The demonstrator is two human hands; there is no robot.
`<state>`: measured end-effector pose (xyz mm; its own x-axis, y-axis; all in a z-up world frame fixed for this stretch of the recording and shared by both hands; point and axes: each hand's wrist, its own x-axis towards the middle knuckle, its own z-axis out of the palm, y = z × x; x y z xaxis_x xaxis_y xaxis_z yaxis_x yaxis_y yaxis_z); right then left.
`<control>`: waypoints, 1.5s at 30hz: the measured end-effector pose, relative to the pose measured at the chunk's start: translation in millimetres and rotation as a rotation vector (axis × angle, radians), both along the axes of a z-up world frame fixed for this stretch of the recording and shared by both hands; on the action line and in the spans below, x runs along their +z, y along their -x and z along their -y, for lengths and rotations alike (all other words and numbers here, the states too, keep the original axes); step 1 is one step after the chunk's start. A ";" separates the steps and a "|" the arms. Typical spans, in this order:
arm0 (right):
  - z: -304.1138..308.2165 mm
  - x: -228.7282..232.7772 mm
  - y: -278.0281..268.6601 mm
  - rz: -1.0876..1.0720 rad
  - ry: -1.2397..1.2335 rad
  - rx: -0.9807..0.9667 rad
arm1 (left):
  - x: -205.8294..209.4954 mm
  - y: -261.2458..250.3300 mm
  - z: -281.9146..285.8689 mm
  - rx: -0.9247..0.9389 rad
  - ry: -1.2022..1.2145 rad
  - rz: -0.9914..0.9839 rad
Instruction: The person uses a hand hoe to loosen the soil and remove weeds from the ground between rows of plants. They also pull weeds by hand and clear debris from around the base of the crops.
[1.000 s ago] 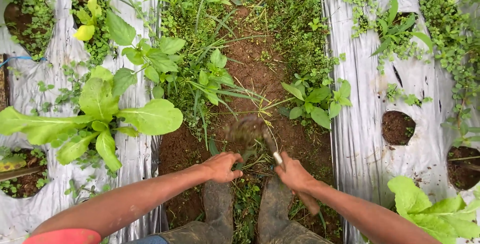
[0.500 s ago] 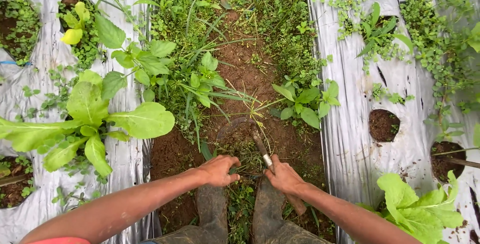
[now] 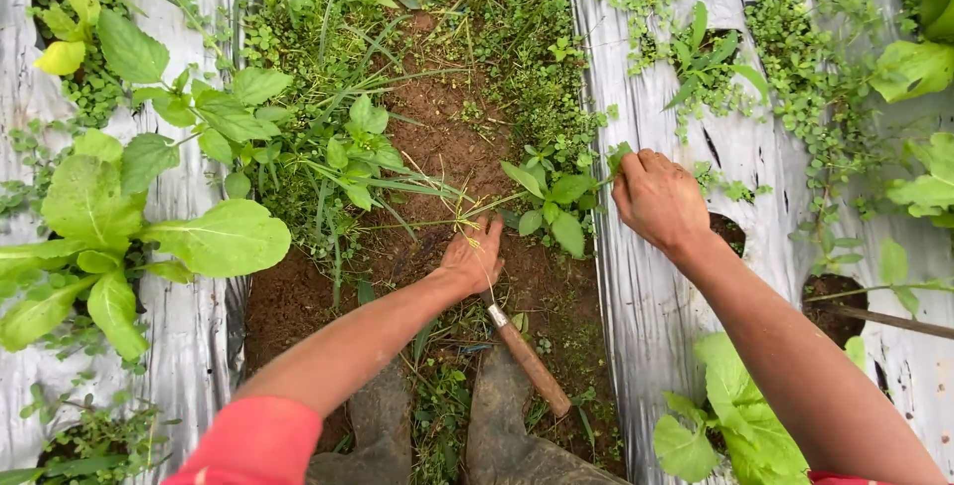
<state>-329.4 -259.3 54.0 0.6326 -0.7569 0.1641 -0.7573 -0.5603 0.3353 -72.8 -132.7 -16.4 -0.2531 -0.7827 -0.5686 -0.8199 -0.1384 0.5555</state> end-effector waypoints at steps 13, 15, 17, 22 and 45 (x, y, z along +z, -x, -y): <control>14.9 -43.2 28.7 0.192 -0.017 0.190 | -145.7 59.9 14.4 0.263 0.447 -0.372; 19.9 -38.4 25.2 0.214 -0.010 0.224 | -90.5 55.7 33.9 0.402 0.431 -0.348; 16.5 -37.2 26.3 0.223 -0.030 0.255 | -81.3 67.9 41.4 0.550 0.384 -0.331; 14.9 -34.7 21.6 0.195 0.048 0.318 | -154.8 97.2 60.3 0.583 0.293 -0.257; 16.6 -36.7 20.8 0.214 -0.048 0.190 | -133.8 137.5 87.9 0.921 0.332 -0.664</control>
